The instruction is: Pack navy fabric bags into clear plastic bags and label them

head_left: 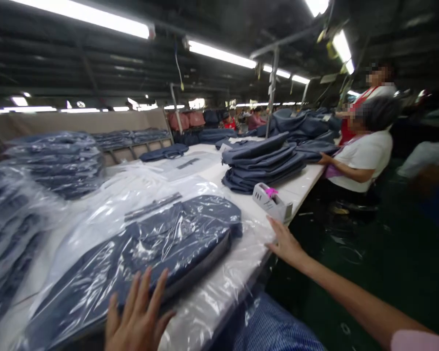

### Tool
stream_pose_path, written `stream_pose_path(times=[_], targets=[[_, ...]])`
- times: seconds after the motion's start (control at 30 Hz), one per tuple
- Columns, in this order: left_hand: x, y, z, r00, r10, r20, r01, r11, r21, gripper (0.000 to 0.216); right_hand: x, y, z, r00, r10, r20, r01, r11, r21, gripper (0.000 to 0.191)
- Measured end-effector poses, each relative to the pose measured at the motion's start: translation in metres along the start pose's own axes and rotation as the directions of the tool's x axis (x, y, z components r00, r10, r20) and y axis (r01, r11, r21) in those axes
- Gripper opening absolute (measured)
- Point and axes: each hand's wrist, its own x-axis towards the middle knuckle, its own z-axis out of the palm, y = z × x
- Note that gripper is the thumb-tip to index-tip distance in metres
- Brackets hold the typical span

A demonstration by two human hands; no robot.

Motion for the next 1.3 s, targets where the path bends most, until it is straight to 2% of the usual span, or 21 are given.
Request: stream_pose_path(times=[0.07, 0.1, 0.13, 0.2, 0.27, 0.3, 0.37, 0.47, 0.57, 0.67, 0.73, 0.77, 0.83, 0.87, 0.93, 0.97, 1.0, 1.07, 1.1, 1.2, 1.3], targets=[[0.01, 0.018, 0.006, 0.995, 0.046, 0.091, -0.046, 0.999, -0.004, 0.08, -0.019, 0.015, 0.005, 0.981, 0.193, -0.029, -0.182, 0.958, 0.223, 0.084], [0.021, 0.029, 0.012, 0.99, 0.078, 0.116, -0.078, 0.997, -0.004, 0.08, -0.029, 0.017, 0.007, 0.95, 0.313, 0.0, -0.292, 0.884, 0.366, 0.082], [0.033, 0.038, 0.021, 0.983, 0.108, 0.149, -0.108, 0.994, -0.009, 0.08, -0.039, 0.016, 0.009, 0.901, 0.429, 0.072, -0.403, 0.76, 0.51, 0.078], [0.057, 0.056, 0.038, 0.967, 0.16, 0.199, -0.158, 0.987, -0.026, 0.084, -0.056, 0.003, 0.014, 0.762, 0.564, 0.317, -0.587, 0.396, 0.706, 0.061], [0.076, 0.067, 0.052, 0.952, 0.192, 0.237, -0.186, 0.981, -0.045, 0.09, -0.067, -0.017, 0.019, 0.622, 0.543, 0.564, -0.696, 0.053, 0.716, 0.044], [0.082, 0.071, 0.058, 0.948, 0.197, 0.251, -0.191, 0.98, -0.048, 0.092, -0.07, -0.027, 0.021, 0.575, 0.505, 0.643, -0.724, -0.051, 0.688, 0.039], [0.086, 0.074, 0.068, 0.945, 0.189, 0.265, -0.185, 0.982, -0.042, 0.093, -0.074, -0.043, 0.021, 0.548, 0.455, 0.702, -0.736, -0.135, 0.663, 0.036], [0.077, 0.073, 0.083, 0.948, 0.173, 0.266, -0.17, 0.985, -0.032, 0.082, -0.08, -0.052, 0.012, 0.591, 0.45, 0.669, -0.723, -0.072, 0.687, 0.034], [0.063, 0.07, 0.097, 0.953, 0.176, 0.245, -0.17, 0.984, -0.043, 0.068, -0.09, -0.049, 0.002, 0.597, 0.479, 0.644, -0.737, 0.01, 0.676, 0.032], [0.057, 0.072, 0.101, 0.956, 0.187, 0.224, -0.178, 0.982, -0.061, 0.063, -0.102, -0.045, -0.001, 0.542, 0.476, 0.692, -0.773, -0.041, 0.634, 0.032], [0.055, 0.073, 0.091, 0.956, 0.197, 0.219, -0.183, 0.98, -0.084, 0.061, -0.11, -0.045, -0.004, 0.485, 0.407, 0.774, -0.835, -0.048, 0.548, 0.033], [0.054, 0.074, 0.082, 0.956, 0.2, 0.214, -0.183, 0.978, -0.098, 0.06, -0.113, -0.047, -0.006, 0.46, 0.35, 0.816, -0.872, 0.008, 0.489, 0.034], [0.043, 0.074, 0.058, 0.962, 0.192, 0.194, -0.17, 0.978, -0.123, 0.056, -0.117, -0.054, -0.011, 0.465, 0.233, 0.854, -0.874, 0.277, 0.4, 0.04], [0.034, 0.074, 0.044, 0.966, 0.182, 0.182, -0.159, 0.978, -0.132, 0.053, -0.117, -0.058, -0.015, 0.516, 0.181, 0.837, -0.798, 0.456, 0.393, 0.042], [0.006, 0.075, 0.015, 0.972, 0.161, 0.17, -0.138, 0.981, -0.136, 0.051, -0.112, -0.069, -0.019, 0.715, 0.01, 0.699, -0.449, 0.773, 0.448, 0.036], [-0.012, 0.076, 0.003, 0.97, 0.159, 0.182, -0.137, 0.982, -0.13, 0.053, -0.109, -0.074, -0.02, 0.8, -0.122, 0.588, -0.203, 0.866, 0.457, 0.03], [-0.032, 0.076, -0.009, 0.964, 0.16, 0.212, -0.138, 0.984, -0.114, 0.057, -0.105, -0.079, -0.019, 0.837, -0.264, 0.479, 0.04, 0.903, 0.428, 0.03], [-0.073, 0.075, -0.025, 0.941, 0.136, 0.31, -0.127, 0.991, -0.048, 0.067, -0.097, -0.086, -0.011, 0.793, -0.499, 0.348, 0.404, 0.86, 0.313, 0.048], [-0.091, 0.073, -0.029, 0.931, 0.097, 0.351, -0.104, 0.995, 0.001, 0.068, -0.094, -0.087, -0.006, 0.76, -0.56, 0.329, 0.502, 0.828, 0.25, 0.056], [-0.134, 0.058, -0.035, 0.93, -0.008, 0.368, -0.046, 0.99, 0.137, 0.059, -0.085, -0.077, 0.012, 0.73, -0.628, 0.269, 0.605, 0.777, 0.174, 0.061], [-0.156, 0.038, -0.038, 0.963, 0.021, 0.27, -0.058, 0.99, 0.128, 0.057, -0.078, -0.055, 0.016, 0.682, -0.702, 0.205, 0.64, 0.708, 0.298, 0.055]])
